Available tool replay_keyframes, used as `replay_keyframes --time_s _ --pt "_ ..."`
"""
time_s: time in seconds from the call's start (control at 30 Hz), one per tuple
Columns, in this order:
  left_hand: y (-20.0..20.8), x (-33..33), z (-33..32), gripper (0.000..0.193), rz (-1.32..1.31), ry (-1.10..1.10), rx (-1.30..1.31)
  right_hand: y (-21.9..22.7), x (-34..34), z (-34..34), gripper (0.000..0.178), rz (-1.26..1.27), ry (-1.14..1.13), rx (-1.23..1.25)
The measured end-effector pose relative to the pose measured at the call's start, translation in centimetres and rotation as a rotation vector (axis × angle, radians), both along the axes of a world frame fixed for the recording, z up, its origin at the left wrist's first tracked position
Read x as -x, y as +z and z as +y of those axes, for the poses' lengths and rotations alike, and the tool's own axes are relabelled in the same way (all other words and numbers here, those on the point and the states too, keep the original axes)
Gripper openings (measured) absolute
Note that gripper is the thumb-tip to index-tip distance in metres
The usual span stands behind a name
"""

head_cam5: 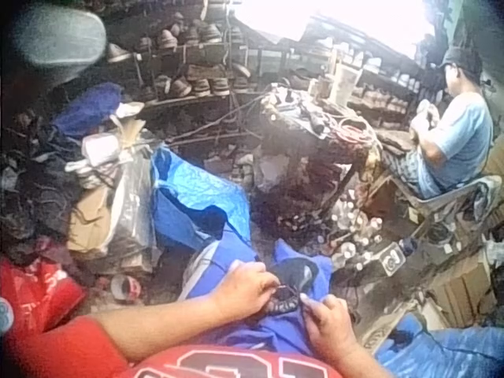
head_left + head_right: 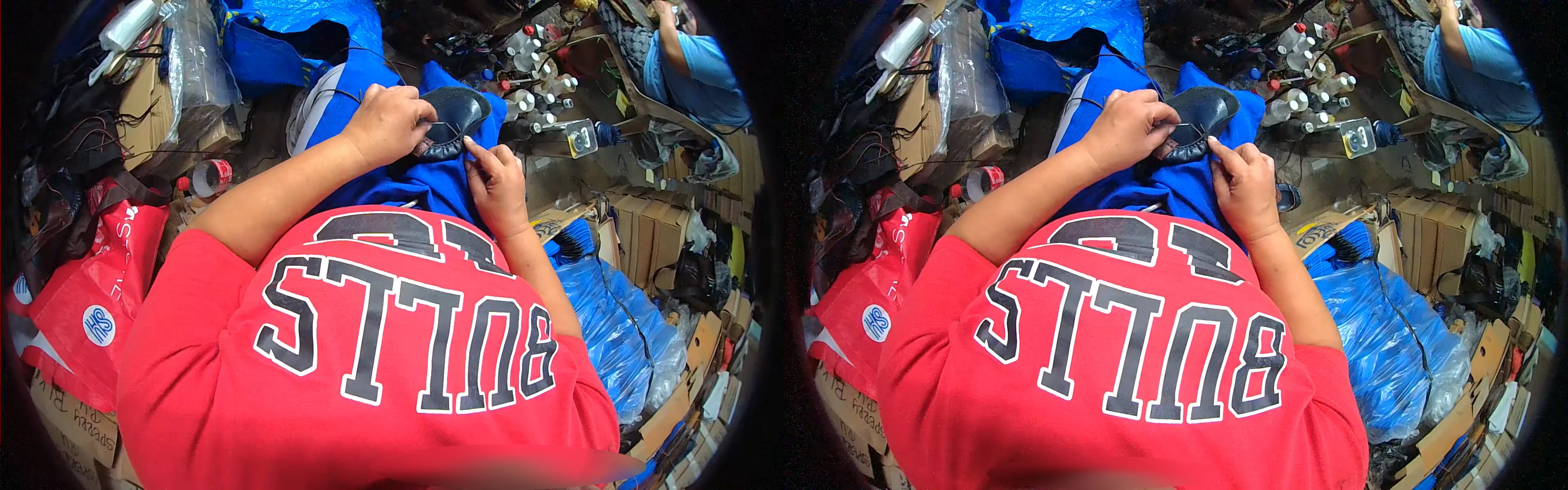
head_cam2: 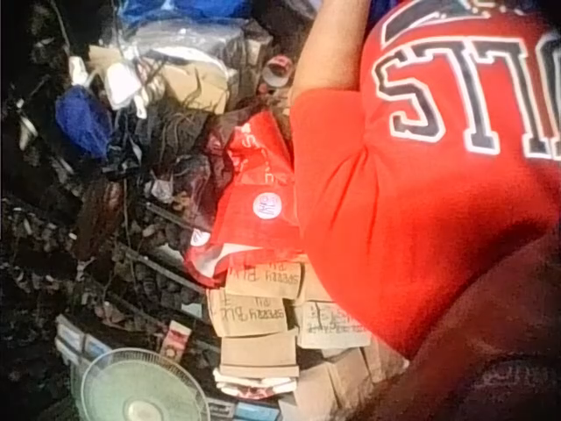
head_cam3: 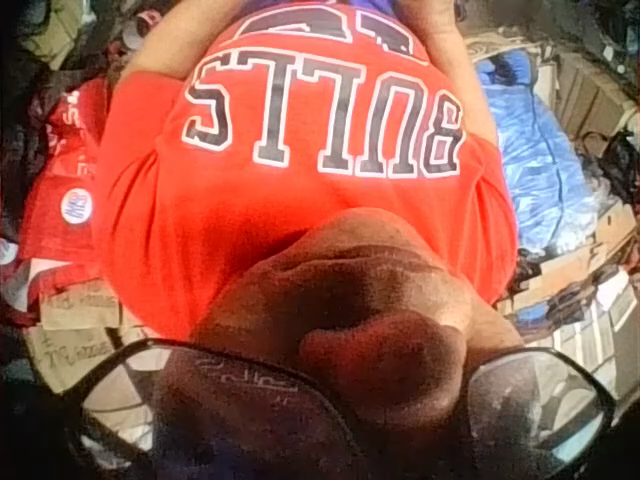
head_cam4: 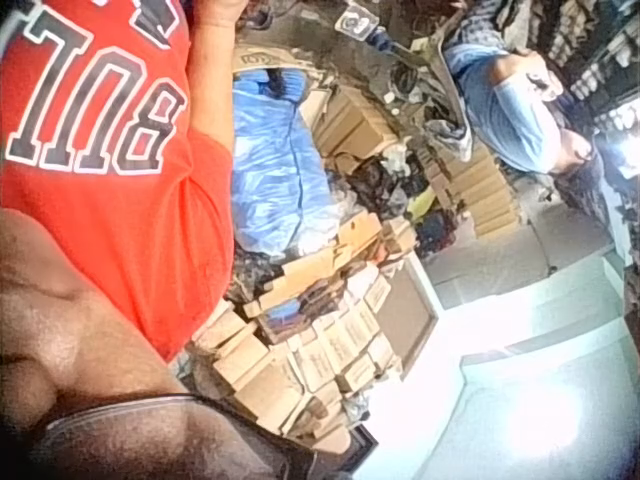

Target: Stitch the leather upper of a shoe by hand using a needle and thread.

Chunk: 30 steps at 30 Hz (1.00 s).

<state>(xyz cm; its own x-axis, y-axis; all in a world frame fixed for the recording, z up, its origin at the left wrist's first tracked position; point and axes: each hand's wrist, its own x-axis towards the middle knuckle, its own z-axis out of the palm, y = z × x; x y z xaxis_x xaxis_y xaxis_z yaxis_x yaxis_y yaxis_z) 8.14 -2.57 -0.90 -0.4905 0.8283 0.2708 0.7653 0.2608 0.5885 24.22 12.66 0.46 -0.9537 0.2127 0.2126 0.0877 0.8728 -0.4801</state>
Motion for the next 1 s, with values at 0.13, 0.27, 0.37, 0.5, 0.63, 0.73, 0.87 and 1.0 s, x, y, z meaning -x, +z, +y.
replay_keyframes --time_s 0.13,0.27,0.37,0.5,0.63,0.73,0.87,1.0 --pt "-0.1 -0.1 0.8 0.014 -0.625 -0.100 -0.311 0.4 0.1 0.5 0.028 -0.085 -0.052 0.192" --pt "-1.2 0.6 1.1 0.017 -0.433 -0.180 -0.253 0.5 0.3 1.7 0.027 -0.122 -0.079 0.307" --pt "-1.8 1.0 1.3 0.018 -0.291 -0.131 -0.148 0.4 0.8 3.0 0.028 -0.159 -0.005 0.432" --pt "-2.2 1.0 1.5 0.019 -0.264 -0.120 -0.124 0.2 1.4 4.1 0.027 -0.186 0.018 0.501" --pt "-2.4 1.0 1.7 0.018 -0.242 -0.121 -0.126 0.3 1.6 4.7 0.027 -0.259 0.041 0.513" --pt "-2.4 1.1 1.8 0.017 -0.223 -0.128 -0.127 0.4 1.8 4.9 0.027 -0.275 0.050 0.503" --pt "-2.4 1.1 2.0 0.017 -0.196 -0.136 -0.133 0.5 1.9 4.9 0.026 -0.286 0.052 0.491" --pt "-2.6 1.2 2.1 0.017 -0.171 -0.137 -0.138 0.7 2.0 4.9 0.026 -0.305 0.045 0.503"
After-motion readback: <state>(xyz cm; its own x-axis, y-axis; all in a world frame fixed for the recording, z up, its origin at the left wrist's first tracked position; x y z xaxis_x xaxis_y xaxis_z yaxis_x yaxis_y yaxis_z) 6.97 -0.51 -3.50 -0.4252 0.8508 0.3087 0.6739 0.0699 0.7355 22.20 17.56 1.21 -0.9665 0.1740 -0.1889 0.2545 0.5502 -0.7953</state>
